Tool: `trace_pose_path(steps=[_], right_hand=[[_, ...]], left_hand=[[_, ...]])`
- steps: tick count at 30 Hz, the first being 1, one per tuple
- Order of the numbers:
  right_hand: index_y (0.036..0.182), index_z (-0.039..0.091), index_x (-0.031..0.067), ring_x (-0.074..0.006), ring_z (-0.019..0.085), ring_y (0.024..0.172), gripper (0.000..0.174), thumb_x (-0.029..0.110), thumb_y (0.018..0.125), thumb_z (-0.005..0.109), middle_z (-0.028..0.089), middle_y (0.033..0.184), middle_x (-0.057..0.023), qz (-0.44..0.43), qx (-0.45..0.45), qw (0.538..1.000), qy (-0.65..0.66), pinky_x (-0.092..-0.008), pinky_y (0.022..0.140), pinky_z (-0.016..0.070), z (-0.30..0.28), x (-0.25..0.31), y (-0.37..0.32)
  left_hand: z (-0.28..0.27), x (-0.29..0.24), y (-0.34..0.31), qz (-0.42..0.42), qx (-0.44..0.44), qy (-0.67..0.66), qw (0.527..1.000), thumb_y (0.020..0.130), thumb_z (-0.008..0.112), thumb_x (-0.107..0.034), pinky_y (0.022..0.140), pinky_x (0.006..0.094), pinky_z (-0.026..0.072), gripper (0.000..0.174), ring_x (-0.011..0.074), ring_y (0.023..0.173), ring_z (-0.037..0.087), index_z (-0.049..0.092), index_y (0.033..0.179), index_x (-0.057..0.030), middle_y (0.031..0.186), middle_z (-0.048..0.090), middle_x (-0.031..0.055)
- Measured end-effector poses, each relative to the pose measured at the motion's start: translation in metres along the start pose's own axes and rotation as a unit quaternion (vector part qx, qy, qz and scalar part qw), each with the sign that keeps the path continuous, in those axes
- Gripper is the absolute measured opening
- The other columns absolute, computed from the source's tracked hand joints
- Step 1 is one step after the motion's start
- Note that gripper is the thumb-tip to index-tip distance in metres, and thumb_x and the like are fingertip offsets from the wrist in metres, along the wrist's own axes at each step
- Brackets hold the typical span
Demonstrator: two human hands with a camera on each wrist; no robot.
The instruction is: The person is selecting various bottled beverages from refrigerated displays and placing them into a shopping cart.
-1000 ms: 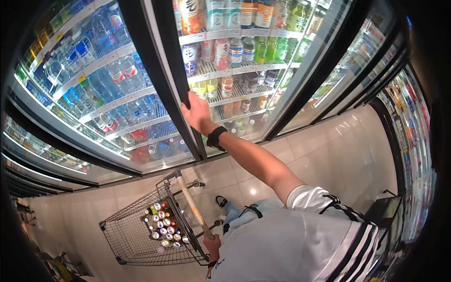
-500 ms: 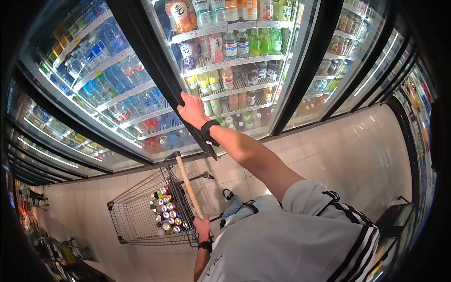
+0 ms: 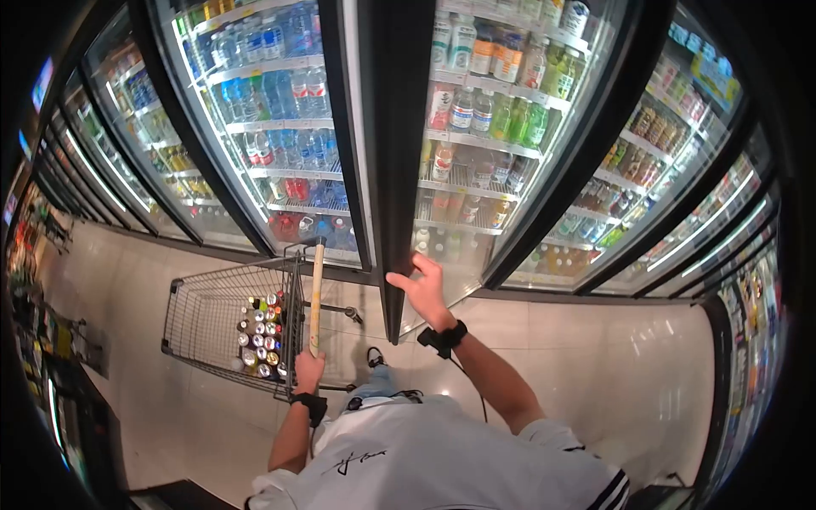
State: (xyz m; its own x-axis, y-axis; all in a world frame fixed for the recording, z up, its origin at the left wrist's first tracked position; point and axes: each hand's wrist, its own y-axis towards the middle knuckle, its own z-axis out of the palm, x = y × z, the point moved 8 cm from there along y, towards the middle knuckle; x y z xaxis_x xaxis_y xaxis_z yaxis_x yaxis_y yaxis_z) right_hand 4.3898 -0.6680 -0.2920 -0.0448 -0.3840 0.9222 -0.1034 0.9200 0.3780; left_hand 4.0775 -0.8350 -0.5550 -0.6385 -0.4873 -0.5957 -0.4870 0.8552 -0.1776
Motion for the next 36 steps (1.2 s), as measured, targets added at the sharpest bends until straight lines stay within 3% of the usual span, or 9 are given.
trace_pose_path(steps=[8, 12, 18, 20, 26, 31, 33, 34, 36], right_hand=[[0.087, 0.065, -0.0003, -0.0143, 0.062, 0.085, 0.016, -0.002, 0.072, 0.058, 0.066, 0.088, -0.0038, 0.107, -0.04, 0.979, 0.171, -0.0292, 0.083, 0.0475, -0.126, -0.005, -0.134], [0.102, 0.064, 0.0053, -0.0195, 0.062, 0.092, 0.019, 0.008, 0.089, 0.05, 0.065, 0.099, -0.0057, 0.139, -0.374, 0.841, 0.366, -0.033, 0.086, 0.0504, -0.165, 0.012, -0.188], [0.11, 0.056, 0.0061, -0.0148, 0.057, 0.082, 0.024, 0.026, 0.097, 0.059, 0.06, 0.089, -0.0054, 0.073, -0.424, 0.893, 0.13, -0.0307, 0.074, 0.0492, -0.225, 0.032, -0.237], [0.094, 0.047, 0.0079, -0.013, 0.038, 0.059, 0.017, 0.023, 0.099, 0.051, 0.034, 0.065, 0.0008, -0.012, -0.376, 0.926, -0.041, -0.03, 0.053, 0.0328, -0.232, 0.065, -0.225], [0.125, 0.045, 0.0105, -0.014, 0.048, 0.083, 0.035, 0.021, 0.096, 0.064, 0.048, 0.089, -0.001, 0.014, -0.435, 0.897, -0.078, -0.0305, 0.074, 0.0439, -0.258, 0.072, -0.251], [0.105, 0.048, 0.0103, -0.0139, 0.041, 0.069, 0.015, 0.022, 0.099, 0.054, 0.041, 0.078, -0.0008, 0.052, -0.462, 0.872, -0.152, -0.0294, 0.062, 0.0387, -0.278, 0.078, -0.249], [0.08, 0.048, 0.012, -0.0132, 0.041, 0.063, 0.026, 0.029, 0.101, 0.049, 0.041, 0.068, 0.0012, 0.087, -0.361, 0.915, 0.155, -0.0291, 0.056, 0.0364, -0.275, 0.054, -0.233], [0.064, 0.042, 0.0146, -0.0138, 0.041, 0.057, 0.042, 0.035, 0.101, 0.046, 0.042, 0.059, 0.0013, 0.101, -0.593, 0.793, 0.095, -0.0303, 0.053, 0.0349, -0.284, 0.054, -0.27], [0.064, 0.046, 0.0144, -0.0162, 0.042, 0.056, 0.043, 0.034, 0.102, 0.043, 0.044, 0.056, -0.0018, 0.086, -0.395, 0.9, 0.163, -0.0322, 0.055, 0.0359, -0.275, 0.06, -0.236]], left_hand=[[0.012, -0.041, -0.005, 0.077, -0.017, 0.006, 0.997, 0.077, 0.071, -0.018, 0.09, 0.0504, 0.0466, 0.051, 0.047, 0.107, 0.055, 0.046, 0.116, 0.0033, 0.126, 0.051, 0.0335], [0.002, -0.121, 0.006, 0.132, -0.126, 0.008, 0.983, 0.075, 0.072, -0.018, 0.103, 0.0568, 0.034, 0.066, 0.0503, 0.119, 0.042, 0.041, 0.127, 0.0065, 0.143, 0.032, 0.0328], [0.039, -0.182, 0.062, 0.076, -0.096, 0.07, 0.99, 0.075, 0.072, -0.019, 0.111, 0.0701, 0.0142, 0.076, 0.054, 0.142, 0.019, 0.037, 0.137, 0.0078, 0.154, 0.021, 0.0311], [0.053, -0.233, 0.075, 0.282, -0.115, 0.051, 0.951, 0.074, 0.071, -0.016, 0.112, 0.0687, 0.0173, 0.077, 0.0524, 0.141, 0.022, 0.035, 0.138, 0.0084, 0.152, 0.022, 0.0323], [0.124, -0.366, 0.219, 0.338, -0.074, -0.19, 0.919, 0.073, 0.067, 0.0, 0.108, 0.054, 0.034, 0.073, 0.0518, 0.127, 0.039, 0.033, 0.136, 0.0104, 0.137, 0.041, 0.0335], [0.15, -0.461, 0.38, 0.247, -0.077, -0.247, 0.934, 0.077, 0.064, -0.004, 0.098, 0.0504, 0.0413, 0.059, 0.0492, 0.113, 0.05, 0.041, 0.129, 0.0094, 0.119, 0.052, 0.0311], [0.151, -0.492, 0.433, 0.246, -0.081, -0.27, 0.927, 0.08, 0.063, -0.008, 0.098, 0.0502, 0.0407, 0.058, 0.0478, 0.114, 0.05, 0.04, 0.13, 0.0112, 0.121, 0.052, 0.0317], [0.169, -0.496, 0.465, 0.236, -0.14, -0.257, 0.927, 0.077, 0.064, -0.01, 0.1, 0.0496, 0.039, 0.063, 0.0473, 0.115, 0.048, 0.039, 0.13, 0.0121, 0.121, 0.051, 0.0316], [0.199, -0.504, 0.515, 0.23, -0.223, -0.197, 0.927, 0.074, 0.068, -0.012, 0.102, 0.0499, 0.0371, 0.07, 0.046, 0.117, 0.047, 0.038, 0.131, 0.0126, 0.122, 0.05, 0.0312]])
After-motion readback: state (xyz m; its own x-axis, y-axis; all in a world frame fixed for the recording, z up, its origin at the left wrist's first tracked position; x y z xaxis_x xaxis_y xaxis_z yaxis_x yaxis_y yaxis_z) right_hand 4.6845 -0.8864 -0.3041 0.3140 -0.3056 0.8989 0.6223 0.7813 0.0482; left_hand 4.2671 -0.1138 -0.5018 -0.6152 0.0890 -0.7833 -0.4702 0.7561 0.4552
